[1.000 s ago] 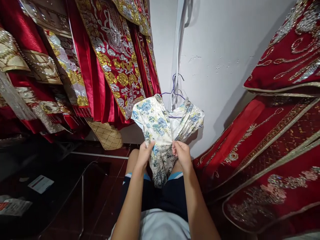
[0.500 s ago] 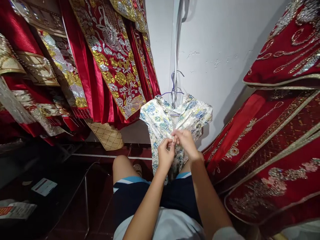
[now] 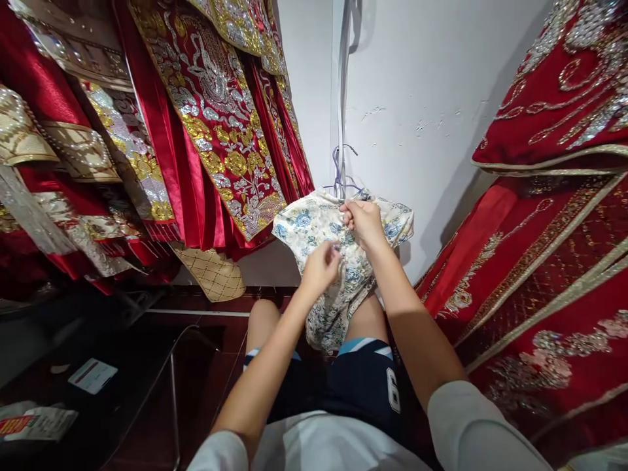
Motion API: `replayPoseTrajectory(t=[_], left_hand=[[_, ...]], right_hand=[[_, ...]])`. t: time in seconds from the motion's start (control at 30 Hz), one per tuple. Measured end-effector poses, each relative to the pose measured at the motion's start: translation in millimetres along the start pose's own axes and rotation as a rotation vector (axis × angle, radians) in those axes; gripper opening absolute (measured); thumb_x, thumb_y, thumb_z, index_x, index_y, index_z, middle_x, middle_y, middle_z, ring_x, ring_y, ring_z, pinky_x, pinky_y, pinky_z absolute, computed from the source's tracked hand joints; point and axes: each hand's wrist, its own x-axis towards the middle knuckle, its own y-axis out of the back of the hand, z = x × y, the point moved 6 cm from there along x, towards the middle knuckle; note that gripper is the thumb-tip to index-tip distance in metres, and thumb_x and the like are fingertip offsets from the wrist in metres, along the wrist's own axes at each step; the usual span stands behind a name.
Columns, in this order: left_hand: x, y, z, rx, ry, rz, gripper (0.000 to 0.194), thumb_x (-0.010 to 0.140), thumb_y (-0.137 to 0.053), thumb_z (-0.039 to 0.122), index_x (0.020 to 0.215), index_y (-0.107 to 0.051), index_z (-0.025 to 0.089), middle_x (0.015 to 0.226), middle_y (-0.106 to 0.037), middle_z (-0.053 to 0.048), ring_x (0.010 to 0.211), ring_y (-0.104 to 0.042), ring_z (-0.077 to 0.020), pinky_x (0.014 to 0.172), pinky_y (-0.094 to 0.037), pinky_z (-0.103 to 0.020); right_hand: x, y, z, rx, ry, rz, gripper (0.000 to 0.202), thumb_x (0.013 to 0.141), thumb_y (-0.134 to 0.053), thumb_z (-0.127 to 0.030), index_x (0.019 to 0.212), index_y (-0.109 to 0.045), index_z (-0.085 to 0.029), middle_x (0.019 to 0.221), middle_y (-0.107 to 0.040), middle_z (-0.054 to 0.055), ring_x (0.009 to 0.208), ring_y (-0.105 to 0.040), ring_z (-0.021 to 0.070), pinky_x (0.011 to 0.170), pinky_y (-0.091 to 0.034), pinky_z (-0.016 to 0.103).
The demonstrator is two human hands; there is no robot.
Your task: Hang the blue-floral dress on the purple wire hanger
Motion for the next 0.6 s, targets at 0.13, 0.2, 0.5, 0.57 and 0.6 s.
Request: replayPoseTrajectory(t=[0.13,0.2,0.5,0.57,0.6], left_hand=[[66,40.5,48,0.121,-0.263,0.112,0.027,0.093,-0.049,0.016,0.115,-0.065,0.019,0.086,-0.068,-0.004,0.073,-0.059,-0.0169,0.072,-0.044,-0.03],[85,41.4,62,0.224,-0.328,0.054,0.014,0.091,-0.054,0.017,0.093,-0.068,0.017,0.081,-0.067,-0.004,0.073,-0.058,-0.0174,0.071,-0.042,-0.03],[101,140.8,4,-0.283,-0.05,0.645,0.021,0.091,-0.062,0.022,0.072,-0.055,0.018,0.072,-0.054,0.001,0.073,-0.049,-0.0118,0.075,-0.043,-0.027],[98,161.1,-30,-0.362,0.025,0.674,0.032,0.098,-0.048,0.021,0.067,-0.042,0.019,0.062,-0.04,0.004,0.063,-0.039,-0.0102,0.072,-0.043,-0.027],[93,164.9,-45,-0.386,0.043,0.648,0.036,0.101,-0.042,0.022,0.066,-0.036,0.021,0.058,-0.032,0.005,0.06,-0.036,-0.0102,0.072,-0.044,-0.028]], right_hand=[[-4,0,4,0.002,0.059,-0.056,0.025,0.087,-0.061,-0.032,0.068,-0.061,-0.016,0.044,-0.051,-0.004,0.035,-0.038,0.0057,0.039,-0.029,0.018],[-2,1,6,-0.041,0.108,-0.045,0.025,0.087,-0.061,-0.033,0.067,-0.061,-0.017,0.044,-0.05,-0.005,0.037,-0.039,0.0067,0.041,-0.03,0.019],[-49,8,97,-0.236,-0.075,-0.035,0.029,0.081,-0.057,-0.032,0.056,-0.06,-0.019,0.042,-0.048,-0.004,0.041,-0.04,0.0104,0.047,-0.03,0.024],[-74,9,105,-0.124,-0.092,-0.054,0.029,0.081,-0.058,-0.038,0.058,-0.06,-0.019,0.042,-0.046,-0.005,0.04,-0.038,0.0101,0.046,-0.029,0.024],[-85,9,107,-0.083,-0.097,-0.069,0.03,0.08,-0.059,-0.04,0.059,-0.06,-0.02,0.042,-0.046,-0.005,0.041,-0.038,0.01,0.046,-0.029,0.024]])
